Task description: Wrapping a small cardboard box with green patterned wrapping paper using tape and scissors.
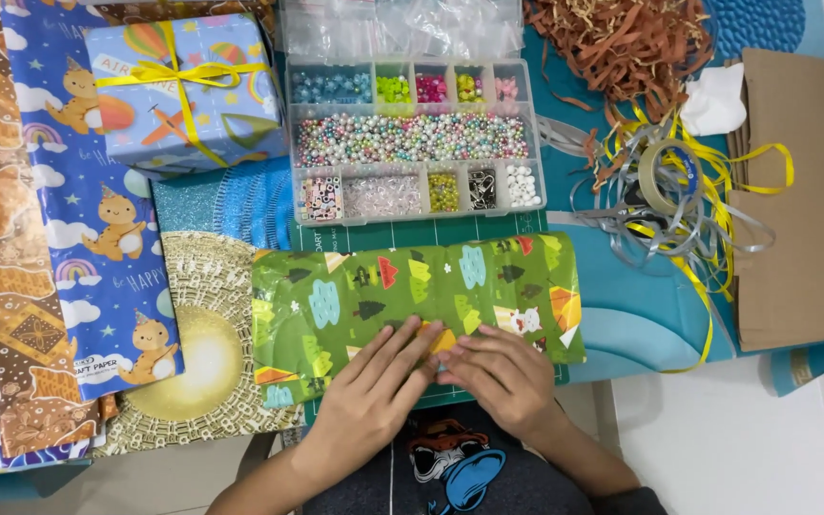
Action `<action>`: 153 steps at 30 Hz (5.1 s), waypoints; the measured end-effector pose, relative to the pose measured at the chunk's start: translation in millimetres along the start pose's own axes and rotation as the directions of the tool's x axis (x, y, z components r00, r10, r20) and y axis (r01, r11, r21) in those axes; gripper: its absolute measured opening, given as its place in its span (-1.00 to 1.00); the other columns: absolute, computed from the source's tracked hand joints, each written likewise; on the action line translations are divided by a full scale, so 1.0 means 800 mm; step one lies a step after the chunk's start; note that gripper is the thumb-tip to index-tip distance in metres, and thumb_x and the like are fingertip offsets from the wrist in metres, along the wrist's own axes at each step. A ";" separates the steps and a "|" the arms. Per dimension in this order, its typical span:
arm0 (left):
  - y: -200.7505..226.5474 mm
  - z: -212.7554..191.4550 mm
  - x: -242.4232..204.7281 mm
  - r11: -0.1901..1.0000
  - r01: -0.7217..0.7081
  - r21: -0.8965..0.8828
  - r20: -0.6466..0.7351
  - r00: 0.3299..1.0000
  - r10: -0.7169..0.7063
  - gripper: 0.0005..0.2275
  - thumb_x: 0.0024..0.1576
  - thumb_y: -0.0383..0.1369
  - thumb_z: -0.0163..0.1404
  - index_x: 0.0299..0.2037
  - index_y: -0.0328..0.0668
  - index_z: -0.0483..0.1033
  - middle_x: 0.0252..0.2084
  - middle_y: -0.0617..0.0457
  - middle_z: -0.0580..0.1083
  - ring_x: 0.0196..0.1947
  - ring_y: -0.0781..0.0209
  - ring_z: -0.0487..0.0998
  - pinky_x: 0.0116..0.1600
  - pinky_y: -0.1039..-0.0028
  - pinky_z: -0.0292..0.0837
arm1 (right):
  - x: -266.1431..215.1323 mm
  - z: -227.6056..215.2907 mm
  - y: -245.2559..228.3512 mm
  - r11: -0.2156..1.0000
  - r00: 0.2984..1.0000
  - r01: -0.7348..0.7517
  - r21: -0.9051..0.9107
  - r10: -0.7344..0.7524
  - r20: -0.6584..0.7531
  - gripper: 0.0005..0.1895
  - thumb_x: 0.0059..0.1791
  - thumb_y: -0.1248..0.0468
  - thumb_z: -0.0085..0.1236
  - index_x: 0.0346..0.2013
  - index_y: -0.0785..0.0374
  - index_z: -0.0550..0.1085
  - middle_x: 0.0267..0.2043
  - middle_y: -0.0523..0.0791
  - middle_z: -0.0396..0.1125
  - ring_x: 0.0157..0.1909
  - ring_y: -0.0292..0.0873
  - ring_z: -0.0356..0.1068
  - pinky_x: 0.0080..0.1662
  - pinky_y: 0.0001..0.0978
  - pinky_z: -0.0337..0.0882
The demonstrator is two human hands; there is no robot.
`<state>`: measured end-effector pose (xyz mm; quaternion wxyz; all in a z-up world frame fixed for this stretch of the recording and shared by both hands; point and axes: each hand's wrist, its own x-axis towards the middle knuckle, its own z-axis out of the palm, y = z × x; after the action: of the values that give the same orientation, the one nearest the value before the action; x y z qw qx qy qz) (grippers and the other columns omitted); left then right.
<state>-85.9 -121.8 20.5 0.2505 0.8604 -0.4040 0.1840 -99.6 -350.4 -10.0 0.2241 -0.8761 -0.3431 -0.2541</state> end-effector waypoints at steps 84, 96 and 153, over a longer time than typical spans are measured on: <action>-0.013 0.026 0.017 0.925 0.324 -0.198 0.045 0.946 -0.322 0.08 0.04 0.31 0.10 0.53 -0.28 -0.21 0.57 -0.23 -0.02 0.25 0.02 0.57 -0.18 0.46 0.59 | -0.003 -0.006 0.004 0.623 0.940 -0.214 0.753 0.340 -0.014 -0.45 -0.12 0.39 0.41 0.12 0.27 0.39 -0.09 0.06 0.53 0.01 -0.01 0.61 -0.02 -0.26 0.76; -0.027 0.039 0.036 0.989 0.067 -0.132 -0.074 0.994 -0.077 0.01 0.07 0.35 0.18 0.56 0.09 -0.11 0.58 -0.21 -0.11 0.60 -0.20 0.09 0.60 -0.11 0.26 | -0.007 -0.022 0.007 0.759 0.928 -0.354 0.546 0.356 0.107 -0.67 -0.07 0.23 0.35 -0.06 0.14 0.47 -0.09 -0.08 0.57 -0.03 -0.06 0.64 0.06 -0.26 0.61; 0.017 -0.014 0.060 0.716 0.200 -0.669 0.193 0.977 -0.092 -0.22 0.08 0.22 -0.24 0.40 -0.18 0.19 -0.40 0.11 0.43 -0.59 0.12 0.43 -0.54 0.38 0.17 | 0.095 -0.087 -0.006 0.957 0.957 -0.289 -0.042 0.287 -0.048 -0.76 0.14 0.08 -0.16 -0.34 -0.03 0.42 -0.18 -0.26 0.32 0.15 -0.08 0.44 0.34 -0.03 0.01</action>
<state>-68.8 -151.7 58.5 0.5336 0.7474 -0.3909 -0.0617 -74.7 -349.7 89.9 0.2442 -0.9164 -0.2010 -0.2453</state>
